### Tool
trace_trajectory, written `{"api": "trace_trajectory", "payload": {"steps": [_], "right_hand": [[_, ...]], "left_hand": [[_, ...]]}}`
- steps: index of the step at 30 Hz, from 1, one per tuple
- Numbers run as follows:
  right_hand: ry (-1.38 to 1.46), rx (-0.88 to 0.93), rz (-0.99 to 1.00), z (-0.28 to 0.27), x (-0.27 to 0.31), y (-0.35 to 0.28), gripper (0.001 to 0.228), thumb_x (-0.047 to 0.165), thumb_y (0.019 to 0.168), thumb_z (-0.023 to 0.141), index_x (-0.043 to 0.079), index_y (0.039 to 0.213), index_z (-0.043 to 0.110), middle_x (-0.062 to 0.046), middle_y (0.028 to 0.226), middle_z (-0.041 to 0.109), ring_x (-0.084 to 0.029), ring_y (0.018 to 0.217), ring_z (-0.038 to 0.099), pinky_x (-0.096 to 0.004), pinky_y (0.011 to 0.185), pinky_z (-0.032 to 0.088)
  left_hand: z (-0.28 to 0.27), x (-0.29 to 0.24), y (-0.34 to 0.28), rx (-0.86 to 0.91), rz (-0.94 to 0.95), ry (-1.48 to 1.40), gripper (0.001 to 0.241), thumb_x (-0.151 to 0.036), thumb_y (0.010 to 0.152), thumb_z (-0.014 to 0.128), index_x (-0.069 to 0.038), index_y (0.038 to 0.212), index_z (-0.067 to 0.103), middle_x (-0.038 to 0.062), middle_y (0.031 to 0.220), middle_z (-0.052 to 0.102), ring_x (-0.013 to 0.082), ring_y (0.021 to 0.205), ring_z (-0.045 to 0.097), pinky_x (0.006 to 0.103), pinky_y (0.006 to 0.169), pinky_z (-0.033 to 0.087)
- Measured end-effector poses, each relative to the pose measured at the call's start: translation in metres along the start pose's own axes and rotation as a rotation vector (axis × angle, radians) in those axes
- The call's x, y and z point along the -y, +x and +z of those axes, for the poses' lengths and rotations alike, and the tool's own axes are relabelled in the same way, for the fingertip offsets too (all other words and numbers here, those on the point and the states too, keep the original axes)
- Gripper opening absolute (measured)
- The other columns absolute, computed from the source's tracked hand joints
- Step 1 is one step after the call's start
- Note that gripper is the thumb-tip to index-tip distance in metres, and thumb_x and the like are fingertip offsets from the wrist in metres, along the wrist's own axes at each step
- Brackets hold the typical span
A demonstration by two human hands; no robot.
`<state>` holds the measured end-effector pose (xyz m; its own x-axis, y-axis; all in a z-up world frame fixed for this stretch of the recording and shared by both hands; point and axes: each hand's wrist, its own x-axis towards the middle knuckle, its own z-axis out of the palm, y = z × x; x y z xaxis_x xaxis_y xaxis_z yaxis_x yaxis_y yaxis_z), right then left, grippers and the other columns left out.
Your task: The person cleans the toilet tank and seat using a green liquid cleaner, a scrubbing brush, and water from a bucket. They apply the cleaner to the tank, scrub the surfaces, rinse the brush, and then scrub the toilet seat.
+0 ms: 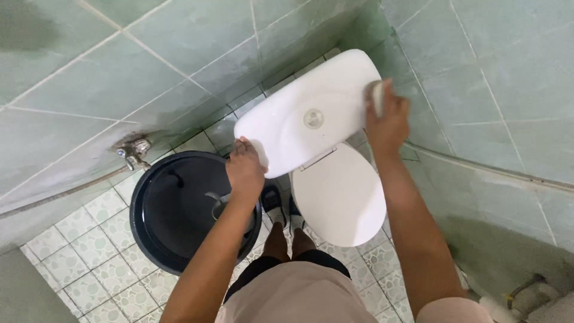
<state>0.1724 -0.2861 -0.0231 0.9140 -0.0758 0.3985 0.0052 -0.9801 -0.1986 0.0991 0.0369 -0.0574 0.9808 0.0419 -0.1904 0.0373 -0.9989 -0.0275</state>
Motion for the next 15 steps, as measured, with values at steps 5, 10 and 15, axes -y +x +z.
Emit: {"api": "trace_trajectory", "payload": {"steps": [5,10,15], "right_hand": [[-0.140,0.044,-0.437,0.009,0.090,-0.044,0.055,0.022,0.085,0.079,0.023,0.138,0.064,-0.010,0.116,0.059,-0.022,0.085,0.063,-0.033,0.078,0.055],[0.064,-0.057,-0.217,0.029,0.007,-0.074,0.053,0.031,0.087,0.077,0.017,0.136,0.065,-0.010,0.113,0.062,-0.034,0.086,0.067,-0.042,0.066,0.057],[0.062,-0.254,0.182,0.022,0.021,-0.024,0.072,0.030,0.090,0.088,0.027,0.153,0.053,0.000,0.107,0.052,-0.020,0.098,0.069,-0.032,0.078,0.059]], "left_hand": [[-0.007,-0.001,0.001,0.014,0.004,0.020,0.099,-0.044,0.061,0.096,0.001,0.141,0.059,0.021,0.135,0.065,0.0279,0.112,0.070,0.0379,0.084,0.062],[0.010,0.004,0.005,-0.006,0.025,-0.018,0.101,-0.047,0.057,0.096,0.002,0.138,0.062,0.022,0.132,0.067,0.0296,0.111,0.071,0.0378,0.082,0.064],[0.004,0.003,0.005,0.007,0.006,-0.028,0.105,-0.043,0.055,0.099,0.004,0.140,0.058,0.023,0.133,0.066,0.0308,0.111,0.070,0.0389,0.082,0.063]]}}
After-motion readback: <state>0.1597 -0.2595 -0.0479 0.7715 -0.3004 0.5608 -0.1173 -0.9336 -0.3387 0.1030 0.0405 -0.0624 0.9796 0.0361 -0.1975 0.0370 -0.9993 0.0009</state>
